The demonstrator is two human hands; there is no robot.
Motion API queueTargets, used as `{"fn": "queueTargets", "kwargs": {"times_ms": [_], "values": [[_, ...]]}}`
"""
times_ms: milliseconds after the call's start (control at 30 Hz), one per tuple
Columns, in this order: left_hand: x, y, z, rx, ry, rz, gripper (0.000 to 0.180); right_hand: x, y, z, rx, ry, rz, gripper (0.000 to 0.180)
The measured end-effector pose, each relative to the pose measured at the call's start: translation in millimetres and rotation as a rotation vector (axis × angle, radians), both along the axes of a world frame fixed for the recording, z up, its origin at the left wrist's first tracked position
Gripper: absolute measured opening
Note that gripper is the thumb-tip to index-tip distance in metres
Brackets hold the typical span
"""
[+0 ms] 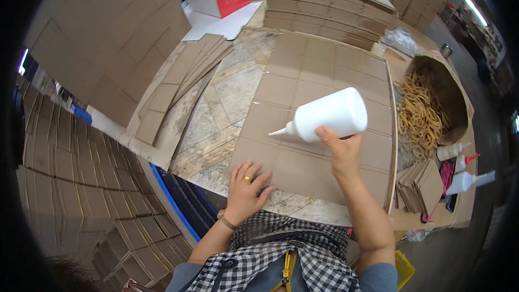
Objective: Assembling small cardboard boxes by applying glue to the edges and securing the shape with rubber bands.
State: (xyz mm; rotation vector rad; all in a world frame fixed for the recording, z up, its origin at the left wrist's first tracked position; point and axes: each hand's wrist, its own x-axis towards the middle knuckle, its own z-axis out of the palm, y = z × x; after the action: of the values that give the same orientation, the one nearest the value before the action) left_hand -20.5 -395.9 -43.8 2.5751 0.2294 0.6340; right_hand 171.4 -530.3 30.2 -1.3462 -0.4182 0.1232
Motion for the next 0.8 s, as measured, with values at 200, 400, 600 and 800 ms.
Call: {"fn": "queueTargets", "kwargs": {"times_ms": [200, 400, 600, 800], "values": [[-2, 1, 2, -0.025, -0.008, 0.008, 0.034, -25, 51, -3, 0.035, -0.022, 0.197, 0.046], [-2, 0, 2, -0.022, 0.006, 0.017, 0.033, -32, 67, -8, -0.044, -0.003, 0.291, 0.053], [-1, 0, 2, -0.022, 0.0, 0.012, 0.034, -33, 73, -11, -0.041, -0.024, 0.294, 0.048], [-1, 0, 1, -0.019, -0.002, 0.012, 0.033, -31, 67, -13, -0.049, -0.047, 0.231, 0.047]]}}
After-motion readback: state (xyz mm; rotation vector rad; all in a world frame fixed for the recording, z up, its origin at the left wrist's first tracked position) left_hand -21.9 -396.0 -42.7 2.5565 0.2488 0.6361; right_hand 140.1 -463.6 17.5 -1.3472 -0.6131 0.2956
